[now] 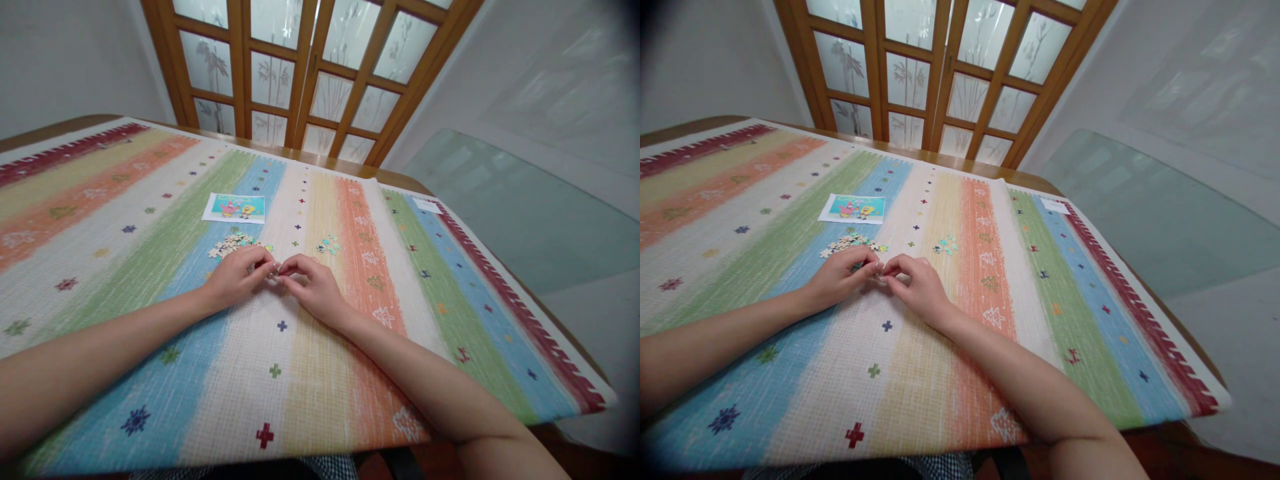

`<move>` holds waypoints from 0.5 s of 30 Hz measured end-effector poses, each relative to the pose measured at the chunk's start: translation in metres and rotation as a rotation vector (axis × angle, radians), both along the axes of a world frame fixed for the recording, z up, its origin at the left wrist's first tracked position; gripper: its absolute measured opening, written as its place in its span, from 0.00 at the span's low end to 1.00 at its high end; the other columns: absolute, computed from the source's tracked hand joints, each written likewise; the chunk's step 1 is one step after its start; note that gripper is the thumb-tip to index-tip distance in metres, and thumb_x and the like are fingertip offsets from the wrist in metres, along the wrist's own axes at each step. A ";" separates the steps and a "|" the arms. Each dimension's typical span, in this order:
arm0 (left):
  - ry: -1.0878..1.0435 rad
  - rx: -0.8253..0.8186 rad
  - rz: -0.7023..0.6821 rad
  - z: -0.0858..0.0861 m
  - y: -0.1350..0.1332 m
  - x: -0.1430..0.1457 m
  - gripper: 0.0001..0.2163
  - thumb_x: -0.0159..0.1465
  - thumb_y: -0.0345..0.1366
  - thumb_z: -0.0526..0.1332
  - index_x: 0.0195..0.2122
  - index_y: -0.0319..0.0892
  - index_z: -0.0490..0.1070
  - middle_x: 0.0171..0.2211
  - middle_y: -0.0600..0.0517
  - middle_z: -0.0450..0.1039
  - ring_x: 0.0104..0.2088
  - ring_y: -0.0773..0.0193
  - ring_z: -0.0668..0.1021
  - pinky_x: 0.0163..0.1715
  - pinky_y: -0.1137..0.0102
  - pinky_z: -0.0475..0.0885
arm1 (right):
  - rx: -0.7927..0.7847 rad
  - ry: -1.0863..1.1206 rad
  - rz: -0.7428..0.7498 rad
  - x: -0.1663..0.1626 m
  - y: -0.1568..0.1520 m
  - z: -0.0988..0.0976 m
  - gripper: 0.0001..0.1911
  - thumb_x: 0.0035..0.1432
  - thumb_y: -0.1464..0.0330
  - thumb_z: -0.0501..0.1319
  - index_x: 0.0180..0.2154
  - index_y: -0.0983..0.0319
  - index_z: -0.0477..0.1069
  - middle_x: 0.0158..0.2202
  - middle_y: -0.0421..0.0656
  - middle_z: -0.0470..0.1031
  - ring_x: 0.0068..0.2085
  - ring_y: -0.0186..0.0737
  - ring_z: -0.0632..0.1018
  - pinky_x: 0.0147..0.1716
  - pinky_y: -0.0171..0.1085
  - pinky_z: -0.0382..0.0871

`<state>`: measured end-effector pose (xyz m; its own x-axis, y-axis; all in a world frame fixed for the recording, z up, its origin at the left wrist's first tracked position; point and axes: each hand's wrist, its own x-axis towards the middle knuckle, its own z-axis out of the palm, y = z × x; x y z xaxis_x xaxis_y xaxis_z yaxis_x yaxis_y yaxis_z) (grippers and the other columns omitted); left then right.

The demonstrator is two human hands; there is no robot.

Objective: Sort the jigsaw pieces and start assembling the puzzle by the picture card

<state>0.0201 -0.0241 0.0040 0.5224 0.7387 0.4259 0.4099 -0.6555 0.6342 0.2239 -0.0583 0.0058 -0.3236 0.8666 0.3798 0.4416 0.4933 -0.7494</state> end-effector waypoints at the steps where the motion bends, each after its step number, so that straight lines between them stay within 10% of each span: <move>1: -0.005 -0.010 0.007 0.000 0.000 -0.001 0.15 0.71 0.45 0.54 0.31 0.42 0.72 0.28 0.53 0.73 0.31 0.64 0.74 0.35 0.70 0.66 | -0.006 0.011 -0.011 0.001 0.000 0.001 0.04 0.60 0.70 0.66 0.38 0.56 0.73 0.36 0.39 0.81 0.38 0.38 0.80 0.46 0.43 0.68; 15: -0.047 -0.108 0.105 -0.001 0.004 -0.007 0.17 0.70 0.46 0.55 0.30 0.41 0.72 0.23 0.56 0.71 0.24 0.68 0.71 0.29 0.72 0.64 | 0.346 -0.561 -0.363 0.104 0.061 -0.007 0.11 0.67 0.68 0.58 0.42 0.57 0.80 0.39 0.45 0.84 0.40 0.44 0.80 0.46 0.45 0.57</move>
